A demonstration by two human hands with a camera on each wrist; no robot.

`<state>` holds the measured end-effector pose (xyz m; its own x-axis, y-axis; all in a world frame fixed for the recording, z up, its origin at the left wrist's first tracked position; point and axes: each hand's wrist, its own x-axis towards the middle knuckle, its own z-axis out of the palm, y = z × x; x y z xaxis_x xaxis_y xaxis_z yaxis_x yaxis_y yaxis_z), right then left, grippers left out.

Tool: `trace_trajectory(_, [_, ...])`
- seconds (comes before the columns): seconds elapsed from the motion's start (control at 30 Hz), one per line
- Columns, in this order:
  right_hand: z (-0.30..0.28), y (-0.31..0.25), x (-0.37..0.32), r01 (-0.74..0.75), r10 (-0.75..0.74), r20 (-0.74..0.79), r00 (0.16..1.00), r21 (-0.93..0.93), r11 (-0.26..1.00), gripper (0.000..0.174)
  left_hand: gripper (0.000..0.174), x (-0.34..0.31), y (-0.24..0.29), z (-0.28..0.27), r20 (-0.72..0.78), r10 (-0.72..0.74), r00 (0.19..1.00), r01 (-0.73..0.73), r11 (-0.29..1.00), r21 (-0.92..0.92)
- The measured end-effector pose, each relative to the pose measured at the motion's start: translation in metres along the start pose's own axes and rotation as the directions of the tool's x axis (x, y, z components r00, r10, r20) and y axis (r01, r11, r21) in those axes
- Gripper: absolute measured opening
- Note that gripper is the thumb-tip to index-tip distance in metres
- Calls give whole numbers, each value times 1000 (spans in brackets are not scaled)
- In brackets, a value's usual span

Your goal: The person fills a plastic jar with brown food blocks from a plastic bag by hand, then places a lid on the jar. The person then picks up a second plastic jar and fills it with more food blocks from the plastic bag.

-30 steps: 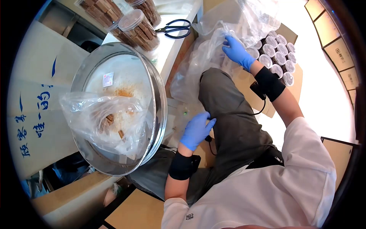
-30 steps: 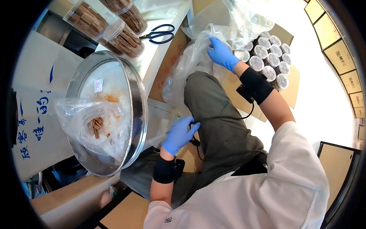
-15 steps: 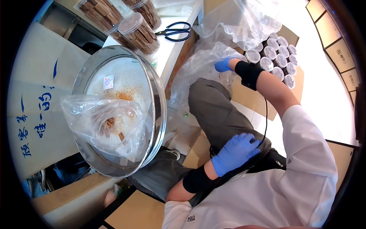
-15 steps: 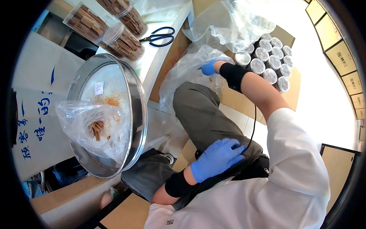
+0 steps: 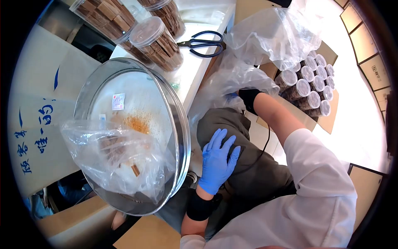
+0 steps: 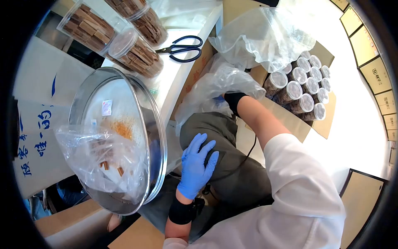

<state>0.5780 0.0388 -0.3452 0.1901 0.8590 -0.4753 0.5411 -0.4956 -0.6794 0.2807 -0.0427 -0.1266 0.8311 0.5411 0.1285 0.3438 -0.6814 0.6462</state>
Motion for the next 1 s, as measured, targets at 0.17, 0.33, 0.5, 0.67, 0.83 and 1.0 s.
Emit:
trace_trajectory(0.17, [14,1,20,-58,-64,-243,968,-464,884,45,36,2,-9,-3,-35,-67,997,71,993,94])
trace_trajectory(0.33, [55,48,55,-302,335,48,941,-324,896,45,33,9,-22,-8,34,-101,994,97,991,90])
trace_trajectory(0.5, [66,65,54,-266,295,98,950,-237,934,46,32,16,-28,-11,39,-114,993,111,992,61])
trace_trajectory(0.67, [63,66,50,-224,243,70,967,-213,951,47,30,19,-31,-10,30,-107,994,106,993,47])
trace_trajectory(0.83, [59,62,47,-205,217,34,976,-216,955,49,30,22,-28,-11,17,-82,997,81,996,31])
trace_trajectory(1.0, [54,63,41,-164,167,-4,986,-206,965,50,30,17,-30,-7,-20,-71,997,72,996,54])
